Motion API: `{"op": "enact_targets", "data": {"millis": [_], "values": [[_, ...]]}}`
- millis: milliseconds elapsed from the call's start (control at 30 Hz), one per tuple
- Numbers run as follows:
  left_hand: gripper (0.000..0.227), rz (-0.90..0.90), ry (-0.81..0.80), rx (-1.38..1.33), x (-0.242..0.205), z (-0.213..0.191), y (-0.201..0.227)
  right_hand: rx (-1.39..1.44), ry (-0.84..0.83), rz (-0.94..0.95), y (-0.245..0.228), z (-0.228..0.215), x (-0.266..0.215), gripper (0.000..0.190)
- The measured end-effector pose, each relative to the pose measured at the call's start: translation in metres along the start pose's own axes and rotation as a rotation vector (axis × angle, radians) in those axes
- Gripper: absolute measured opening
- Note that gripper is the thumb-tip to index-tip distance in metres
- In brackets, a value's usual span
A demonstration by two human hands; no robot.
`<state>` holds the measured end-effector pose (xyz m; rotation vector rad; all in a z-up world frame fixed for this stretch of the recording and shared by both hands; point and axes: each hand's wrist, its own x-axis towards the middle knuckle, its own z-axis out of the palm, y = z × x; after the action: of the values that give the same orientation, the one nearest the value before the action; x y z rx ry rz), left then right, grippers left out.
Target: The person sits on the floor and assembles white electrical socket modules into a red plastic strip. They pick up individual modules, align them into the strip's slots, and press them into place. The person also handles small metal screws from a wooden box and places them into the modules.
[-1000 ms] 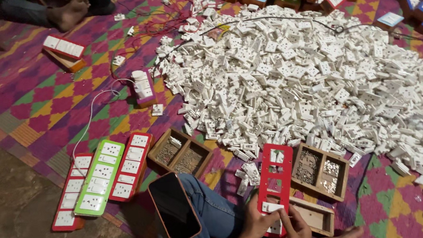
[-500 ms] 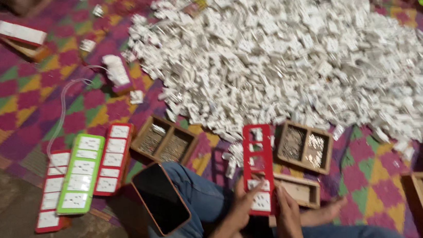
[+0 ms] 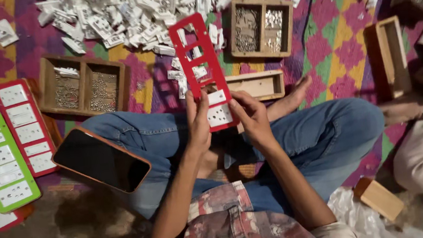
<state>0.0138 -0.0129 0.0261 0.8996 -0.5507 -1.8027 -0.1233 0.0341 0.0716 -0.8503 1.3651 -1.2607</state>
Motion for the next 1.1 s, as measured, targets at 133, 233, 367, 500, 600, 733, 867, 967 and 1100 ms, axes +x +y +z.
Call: {"op": "enact_targets", "data": {"millis": [133, 233, 367, 500, 600, 733, 867, 967, 1100], "values": [[0.027, 0.119, -0.061, 0.102, -0.006, 0.004, -0.004, 0.008, 0.047, -0.023, 0.009, 0.003, -0.001, 0.033], [0.032, 0.178, -0.086, 0.249, -0.005, 0.003, -0.01, 0.098, 0.102, 0.012, 0.017, 0.006, 0.004, 0.037], [0.043, 0.273, -0.085, 0.457, -0.009, 0.004, -0.02, 0.132, 0.178, -0.05, 0.022, 0.01, 0.003, 0.035], [0.044, 0.265, -0.045, 0.447, -0.012, 0.007, -0.027, 0.204, 0.251, -0.027, 0.021, 0.019, 0.004, 0.033], [0.041, 0.327, -0.021, 0.492, -0.018, 0.004, -0.029, 0.19, 0.271, -0.036, 0.02, 0.026, 0.0, 0.031], [0.039, 0.371, 0.0, 0.514, -0.017, 0.0, -0.028, 0.217, 0.273, -0.017, 0.016, 0.032, -0.001, 0.031], [0.039, 0.385, 0.024, 0.554, -0.021, -0.002, -0.031, 0.192, 0.264, -0.032, 0.017, 0.032, -0.006, 0.031], [0.039, 0.424, 0.014, 0.557, -0.019, -0.001, -0.028, 0.169, 0.28, -0.036, 0.017, 0.034, -0.004, 0.032], [0.039, 0.382, -0.013, 0.48, -0.019, 0.006, -0.023, 0.214, 0.25, -0.048, 0.015, 0.032, -0.003, 0.034]]}}
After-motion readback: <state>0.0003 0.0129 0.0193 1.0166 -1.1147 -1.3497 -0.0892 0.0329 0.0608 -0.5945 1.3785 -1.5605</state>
